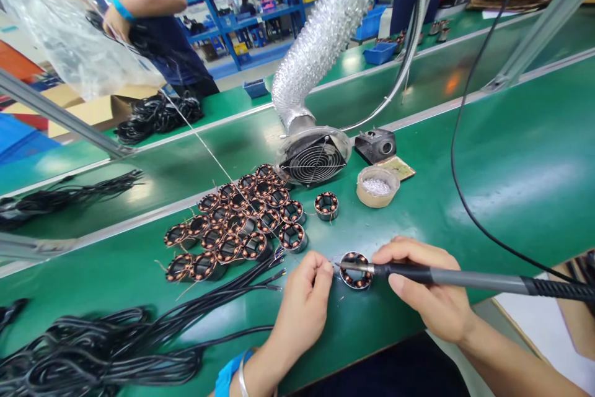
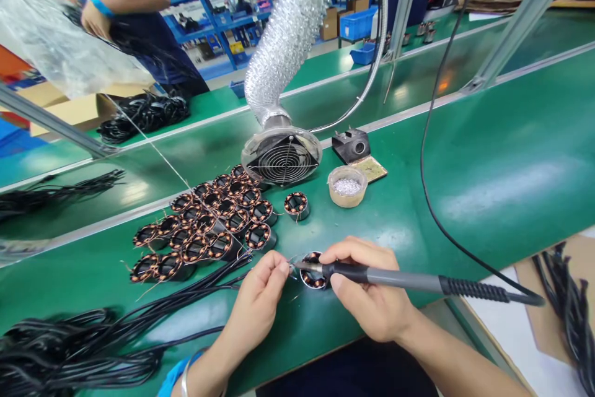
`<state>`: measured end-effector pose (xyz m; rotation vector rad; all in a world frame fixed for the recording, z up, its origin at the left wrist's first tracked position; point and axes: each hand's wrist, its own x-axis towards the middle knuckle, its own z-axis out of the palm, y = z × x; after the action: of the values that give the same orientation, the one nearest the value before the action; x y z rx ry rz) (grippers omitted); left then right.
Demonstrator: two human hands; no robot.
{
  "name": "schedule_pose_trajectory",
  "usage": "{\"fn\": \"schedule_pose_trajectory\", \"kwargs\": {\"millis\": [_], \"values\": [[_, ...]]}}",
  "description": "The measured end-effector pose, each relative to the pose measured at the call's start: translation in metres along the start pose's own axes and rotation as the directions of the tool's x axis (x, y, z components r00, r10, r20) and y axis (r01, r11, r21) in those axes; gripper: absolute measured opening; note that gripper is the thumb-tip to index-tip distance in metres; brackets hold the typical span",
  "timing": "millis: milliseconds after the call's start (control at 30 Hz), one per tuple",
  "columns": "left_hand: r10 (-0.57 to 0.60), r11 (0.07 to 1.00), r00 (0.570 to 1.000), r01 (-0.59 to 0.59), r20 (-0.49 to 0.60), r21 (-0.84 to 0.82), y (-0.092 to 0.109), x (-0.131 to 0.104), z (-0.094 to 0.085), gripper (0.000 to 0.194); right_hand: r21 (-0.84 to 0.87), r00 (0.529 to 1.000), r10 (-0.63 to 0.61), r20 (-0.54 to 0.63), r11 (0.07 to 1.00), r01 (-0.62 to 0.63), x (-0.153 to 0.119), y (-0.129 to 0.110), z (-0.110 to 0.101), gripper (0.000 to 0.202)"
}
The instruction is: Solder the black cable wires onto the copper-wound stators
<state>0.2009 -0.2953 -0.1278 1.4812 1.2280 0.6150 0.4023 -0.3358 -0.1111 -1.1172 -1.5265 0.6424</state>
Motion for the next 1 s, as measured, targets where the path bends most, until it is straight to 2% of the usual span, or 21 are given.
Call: {"fn": "schedule_pose_trajectory", "kwargs": {"millis": [167, 367, 767, 900, 1000], "values": [[0.006, 1.0, 1.0, -0.006, 0.017, 0.015, 0.001, -0.001, 0.0, 0.029, -0.047, 0.993, -0.119, 0.011, 0.992, 0.119, -0.003, -0.007, 0.005, 0.018], [0.012, 0.999, 0.999, -0.013, 0.041, 0.037, 0.001, -0.001, 0.0, 0.028, -0.144, 0.963, -0.269, 0.018, 0.952, 0.269, -0.006, -0.016, 0.009, 0.022], [0.009, 1.0, 0.999, -0.01, 0.038, 0.022, 0.0, -0.001, 0.001, 0.029, -0.134, 0.963, -0.259, -0.069, 0.959, 0.248, 0.0, -0.024, 0.001, 0.025], [0.013, 1.0, 0.999, -0.014, 0.038, 0.019, -0.002, -0.001, 0.001, 0.029, -0.143, 0.949, -0.301, -0.094, 0.947, 0.286, -0.001, -0.019, 0.002, 0.031], [0.015, 1.0, 0.999, -0.016, 0.038, 0.027, -0.002, -0.001, 0.001, 0.029, -0.119, 0.959, -0.239, -0.15, 0.968, 0.222, -0.008, -0.01, 0.006, 0.041]]}}
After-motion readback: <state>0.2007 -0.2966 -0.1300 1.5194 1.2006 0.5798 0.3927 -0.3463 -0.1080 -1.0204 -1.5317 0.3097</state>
